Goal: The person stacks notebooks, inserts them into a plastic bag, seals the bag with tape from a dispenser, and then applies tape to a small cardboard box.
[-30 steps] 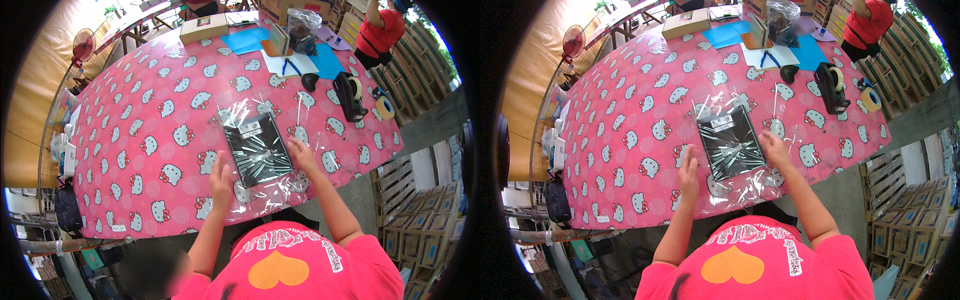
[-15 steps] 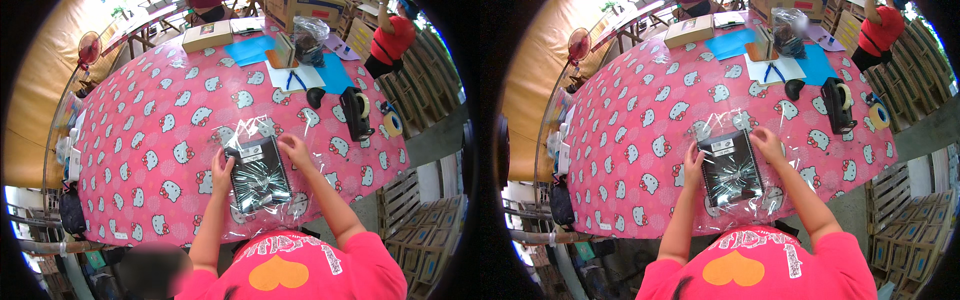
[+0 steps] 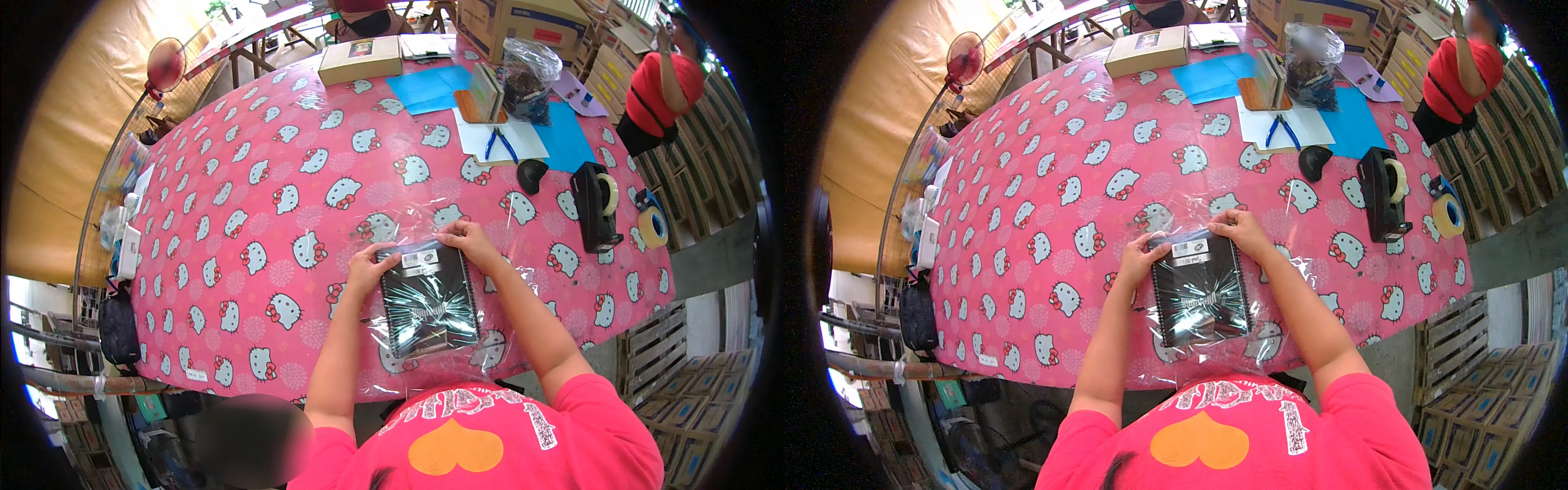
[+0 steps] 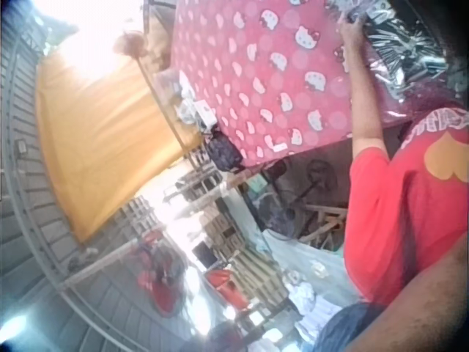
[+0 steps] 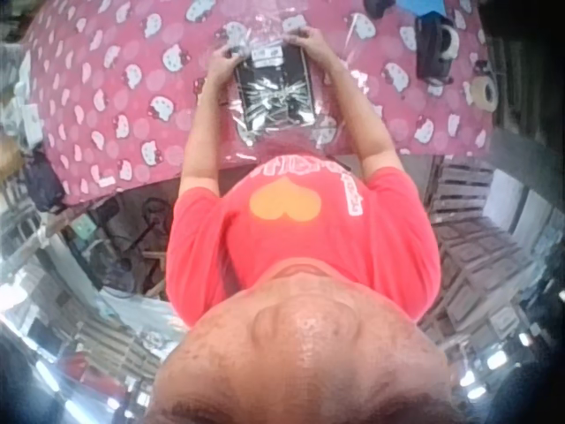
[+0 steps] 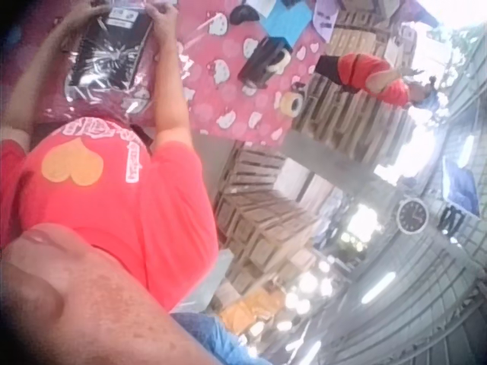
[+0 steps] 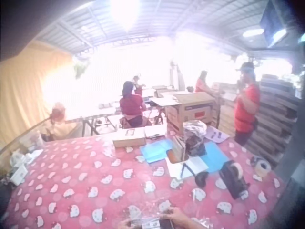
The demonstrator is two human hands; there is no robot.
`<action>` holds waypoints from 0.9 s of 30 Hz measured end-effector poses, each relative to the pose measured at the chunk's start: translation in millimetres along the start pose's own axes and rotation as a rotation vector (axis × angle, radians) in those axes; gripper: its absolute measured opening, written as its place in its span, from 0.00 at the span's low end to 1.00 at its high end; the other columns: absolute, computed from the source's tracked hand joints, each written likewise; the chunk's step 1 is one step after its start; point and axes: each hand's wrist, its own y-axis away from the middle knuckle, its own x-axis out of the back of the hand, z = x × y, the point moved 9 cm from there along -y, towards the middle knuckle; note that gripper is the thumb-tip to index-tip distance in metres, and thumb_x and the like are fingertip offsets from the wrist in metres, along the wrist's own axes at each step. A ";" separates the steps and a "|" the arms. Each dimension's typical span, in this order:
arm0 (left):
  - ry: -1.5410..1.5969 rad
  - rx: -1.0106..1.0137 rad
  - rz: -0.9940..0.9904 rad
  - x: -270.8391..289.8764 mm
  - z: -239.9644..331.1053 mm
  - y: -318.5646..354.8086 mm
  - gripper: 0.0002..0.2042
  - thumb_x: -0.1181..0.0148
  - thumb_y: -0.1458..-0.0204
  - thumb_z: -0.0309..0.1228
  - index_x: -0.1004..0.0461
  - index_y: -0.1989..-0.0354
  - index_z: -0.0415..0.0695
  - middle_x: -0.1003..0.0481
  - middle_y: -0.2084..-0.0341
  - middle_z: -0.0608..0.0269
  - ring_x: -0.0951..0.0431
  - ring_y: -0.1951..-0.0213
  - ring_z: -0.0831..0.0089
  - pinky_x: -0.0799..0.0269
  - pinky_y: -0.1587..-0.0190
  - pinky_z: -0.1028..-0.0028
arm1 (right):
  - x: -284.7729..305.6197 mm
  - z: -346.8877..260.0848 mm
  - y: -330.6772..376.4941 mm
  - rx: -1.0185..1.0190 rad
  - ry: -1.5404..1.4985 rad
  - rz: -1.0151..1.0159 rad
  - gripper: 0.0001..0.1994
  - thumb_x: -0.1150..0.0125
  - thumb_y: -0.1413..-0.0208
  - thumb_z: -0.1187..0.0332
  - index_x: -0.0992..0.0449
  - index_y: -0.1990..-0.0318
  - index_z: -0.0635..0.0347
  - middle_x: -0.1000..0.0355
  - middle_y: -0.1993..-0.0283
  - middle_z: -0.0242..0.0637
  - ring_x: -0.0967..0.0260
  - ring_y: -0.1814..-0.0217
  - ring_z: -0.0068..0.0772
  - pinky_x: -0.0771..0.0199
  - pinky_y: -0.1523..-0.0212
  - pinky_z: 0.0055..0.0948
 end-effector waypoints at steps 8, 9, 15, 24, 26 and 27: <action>-0.004 0.393 -0.202 -9.3 3.8 -36.3 0.15 0.32 0.60 0.37 0.20 0.68 0.39 0.23 0.75 0.62 0.27 0.73 0.76 0.32 0.66 0.74 | 5.7 13.3 -43.0 -0.129 0.226 -0.210 0.13 0.35 0.52 0.61 0.21 0.68 0.63 0.26 0.71 0.32 0.32 0.67 0.22 0.34 0.64 0.24; -0.067 0.356 -0.262 -14.6 -2.0 -49.4 0.14 0.32 0.61 0.36 0.20 0.68 0.40 0.23 0.76 0.62 0.27 0.73 0.77 0.32 0.66 0.75 | 8.7 15.8 -47.1 -0.100 0.299 -0.226 0.13 0.36 0.52 0.60 0.21 0.67 0.63 0.25 0.70 0.33 0.31 0.67 0.24 0.33 0.64 0.25; -0.234 0.333 -0.387 -13.3 -34.8 -71.4 0.13 0.30 0.65 0.34 0.19 0.70 0.43 0.23 0.78 0.65 0.27 0.76 0.78 0.30 0.70 0.74 | -34.6 -50.9 -40.5 0.364 0.863 -0.060 0.12 0.40 0.51 0.62 0.22 0.62 0.57 0.26 0.62 0.42 0.28 0.60 0.45 0.30 0.56 0.36; -0.425 -0.006 -0.309 -16.5 31.4 -39.4 0.13 0.40 0.50 0.38 0.22 0.62 0.42 0.22 0.69 0.57 0.23 0.66 0.72 0.29 0.61 0.71 | -63.8 -13.4 -46.5 0.005 1.116 -0.347 0.25 0.60 0.42 0.46 0.23 0.59 0.57 0.28 0.56 0.51 0.32 0.51 0.51 0.33 0.51 0.43; -0.534 -0.061 -0.368 -27.7 38.5 -17.7 0.20 0.53 0.44 0.47 0.26 0.53 0.45 0.24 0.62 0.50 0.24 0.58 0.58 0.32 0.53 0.66 | -60.2 -11.5 -58.0 0.013 1.058 -0.431 0.24 0.56 0.44 0.49 0.22 0.63 0.62 0.27 0.60 0.53 0.30 0.57 0.53 0.31 0.55 0.44; -0.538 -0.064 -0.380 -29.2 35.9 -15.8 0.21 0.54 0.43 0.47 0.27 0.52 0.45 0.24 0.61 0.49 0.25 0.56 0.56 0.33 0.52 0.65 | -55.3 -13.8 -59.3 -0.059 1.019 -0.449 0.20 0.48 0.48 0.52 0.21 0.68 0.62 0.26 0.62 0.51 0.29 0.57 0.50 0.30 0.57 0.42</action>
